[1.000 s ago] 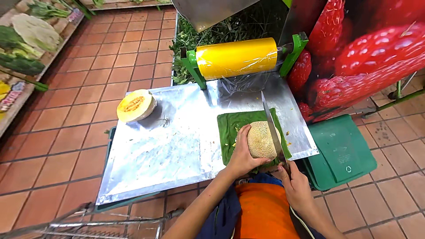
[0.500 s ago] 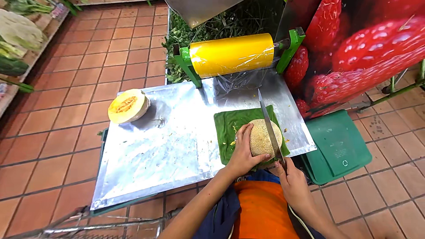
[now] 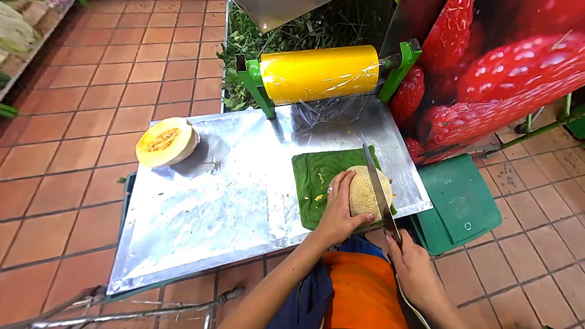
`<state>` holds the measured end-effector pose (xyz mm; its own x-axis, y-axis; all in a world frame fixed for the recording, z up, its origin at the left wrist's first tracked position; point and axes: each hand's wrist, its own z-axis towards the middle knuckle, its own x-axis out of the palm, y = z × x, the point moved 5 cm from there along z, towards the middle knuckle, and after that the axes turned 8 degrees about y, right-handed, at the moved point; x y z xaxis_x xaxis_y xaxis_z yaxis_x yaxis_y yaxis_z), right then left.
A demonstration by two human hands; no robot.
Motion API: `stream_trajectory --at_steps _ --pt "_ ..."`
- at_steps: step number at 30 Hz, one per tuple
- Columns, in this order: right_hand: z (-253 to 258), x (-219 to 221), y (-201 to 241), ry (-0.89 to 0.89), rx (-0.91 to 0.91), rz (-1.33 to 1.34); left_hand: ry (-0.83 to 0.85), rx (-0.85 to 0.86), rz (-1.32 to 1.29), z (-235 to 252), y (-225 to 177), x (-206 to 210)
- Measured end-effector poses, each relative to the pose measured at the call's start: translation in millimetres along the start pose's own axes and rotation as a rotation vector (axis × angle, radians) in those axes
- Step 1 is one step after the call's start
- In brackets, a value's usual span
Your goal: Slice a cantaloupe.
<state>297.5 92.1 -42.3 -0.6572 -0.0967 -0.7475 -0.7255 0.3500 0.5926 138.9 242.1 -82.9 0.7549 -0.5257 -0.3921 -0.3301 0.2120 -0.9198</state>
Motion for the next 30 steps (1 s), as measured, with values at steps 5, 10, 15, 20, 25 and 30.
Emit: stream_trajectory --at_steps 5,10,15,20,25,30 --pt "-29 -11 -12 0.157 0.135 -0.032 -0.035 -0.006 -0.018 12 -8 -1" --pt "23 -1 11 0.263 0.205 -0.039 -0.044 -0.017 -0.033 13 -3 -4" --pt "33 -2 26 0.308 0.306 -0.148 -0.081 -0.109 -0.115 24 2 -9" --pt "22 9 27 0.401 0.403 -0.223 -0.094 -0.148 -0.159 31 5 -22" --pt "56 49 15 0.438 0.398 -0.227 -0.080 -0.195 -0.228 38 13 -28" --pt "49 61 5 0.483 0.420 -0.249 -0.044 -0.232 -0.258 42 14 -37"
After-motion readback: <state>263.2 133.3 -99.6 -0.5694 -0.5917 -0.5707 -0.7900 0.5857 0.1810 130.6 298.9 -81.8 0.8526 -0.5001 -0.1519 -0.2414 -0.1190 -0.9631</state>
